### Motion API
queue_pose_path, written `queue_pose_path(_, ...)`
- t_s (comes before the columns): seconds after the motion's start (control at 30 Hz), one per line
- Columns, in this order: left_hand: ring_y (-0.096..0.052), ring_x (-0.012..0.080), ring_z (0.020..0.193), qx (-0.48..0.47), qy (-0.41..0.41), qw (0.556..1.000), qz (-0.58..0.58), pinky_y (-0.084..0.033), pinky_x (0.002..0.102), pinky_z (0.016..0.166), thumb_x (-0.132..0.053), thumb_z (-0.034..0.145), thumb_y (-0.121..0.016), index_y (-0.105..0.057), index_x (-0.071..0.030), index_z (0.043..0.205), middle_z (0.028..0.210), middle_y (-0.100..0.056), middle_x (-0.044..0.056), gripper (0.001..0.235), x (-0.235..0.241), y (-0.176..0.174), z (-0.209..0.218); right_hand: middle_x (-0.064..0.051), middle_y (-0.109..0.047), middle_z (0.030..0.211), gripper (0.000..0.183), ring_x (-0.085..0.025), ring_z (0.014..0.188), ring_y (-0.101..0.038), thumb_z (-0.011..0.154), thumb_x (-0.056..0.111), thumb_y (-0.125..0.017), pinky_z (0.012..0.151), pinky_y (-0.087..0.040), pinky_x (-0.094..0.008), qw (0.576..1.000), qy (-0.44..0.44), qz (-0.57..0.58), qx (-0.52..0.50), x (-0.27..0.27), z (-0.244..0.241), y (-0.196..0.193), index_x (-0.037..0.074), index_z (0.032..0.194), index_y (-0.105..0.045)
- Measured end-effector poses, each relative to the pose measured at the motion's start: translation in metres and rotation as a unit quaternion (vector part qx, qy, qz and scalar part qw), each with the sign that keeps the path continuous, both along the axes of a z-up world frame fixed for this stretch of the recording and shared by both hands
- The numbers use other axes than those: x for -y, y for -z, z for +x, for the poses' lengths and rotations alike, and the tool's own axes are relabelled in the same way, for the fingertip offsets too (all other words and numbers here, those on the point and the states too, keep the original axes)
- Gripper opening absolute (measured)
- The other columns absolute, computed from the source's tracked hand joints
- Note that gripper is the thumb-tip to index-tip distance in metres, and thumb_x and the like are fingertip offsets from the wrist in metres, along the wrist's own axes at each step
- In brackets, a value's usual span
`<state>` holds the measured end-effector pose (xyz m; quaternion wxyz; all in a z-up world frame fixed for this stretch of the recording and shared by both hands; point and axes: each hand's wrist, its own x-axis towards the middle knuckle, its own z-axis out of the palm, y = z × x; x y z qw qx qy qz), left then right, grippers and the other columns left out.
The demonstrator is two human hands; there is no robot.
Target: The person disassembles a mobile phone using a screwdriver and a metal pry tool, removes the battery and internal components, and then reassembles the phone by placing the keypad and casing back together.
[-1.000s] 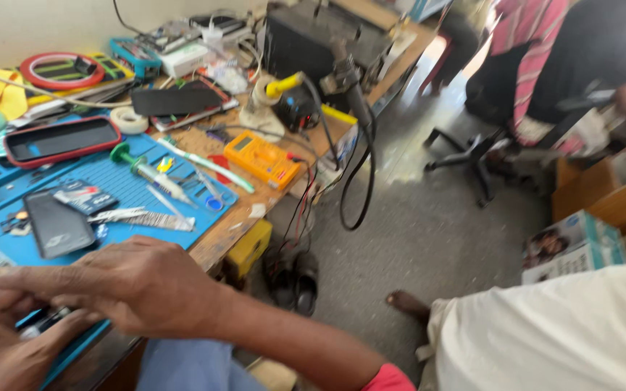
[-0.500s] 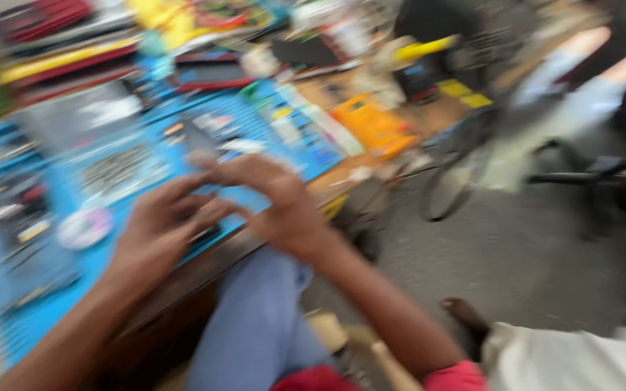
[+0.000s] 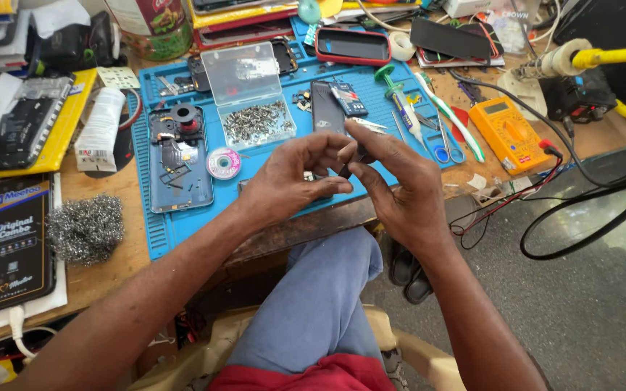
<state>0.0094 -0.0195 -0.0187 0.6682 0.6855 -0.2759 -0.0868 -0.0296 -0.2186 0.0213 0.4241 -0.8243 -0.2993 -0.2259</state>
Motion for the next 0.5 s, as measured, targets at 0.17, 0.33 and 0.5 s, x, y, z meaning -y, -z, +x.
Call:
queue_pose_path(0.17, -0.074, 0.0138, 0.095, 0.007, -0.047, 0.997, 0.064, -0.061, 0.03, 0.083, -0.008, 0.085, -0.084, -0.062, 0.0, 0.129, 0.104, -0.078, 0.006, 0.05, 0.004, -0.011, -0.006, -0.007, -0.072, 0.114, 0.056, -0.017, 0.106, -0.071, 0.093, 0.0, -0.079, 0.091, -0.058, -0.031, 0.999, -0.006, 0.035, -0.013, -0.002, -0.003, 0.002, 0.01, 0.144, -0.06)
queue_pose_path(0.33, -0.073, 0.0085, 0.095, 0.028, 0.024, 0.999, 0.017, -0.061, 0.028, 0.084, -0.007, 0.087, -0.079, -0.056, -0.005, 0.135, 0.102, -0.075, 0.004, 0.053, -0.001, -0.019, -0.005, -0.008, -0.072, 0.117, 0.064, -0.017, 0.106, -0.07, 0.093, -0.003, -0.078, 0.096, -0.058, -0.032, 0.999, -0.022, 0.033, -0.017, -0.003, 0.001, 0.005, 0.01, 0.152, -0.054)
queue_pose_path(0.5, -0.072, 0.0118, 0.083, 0.079, -0.081, 0.988, 0.108, -0.059, 0.029, 0.074, -0.011, 0.076, -0.087, -0.062, -0.005, 0.117, 0.092, -0.076, 0.006, 0.049, 0.001, -0.023, -0.004, -0.01, -0.068, 0.123, 0.074, -0.018, 0.112, -0.069, 0.089, -0.003, -0.08, 0.099, -0.057, -0.033, 0.999, -0.041, 0.02, -0.01, -0.004, 0.0, 0.005, 0.008, 0.154, -0.048)
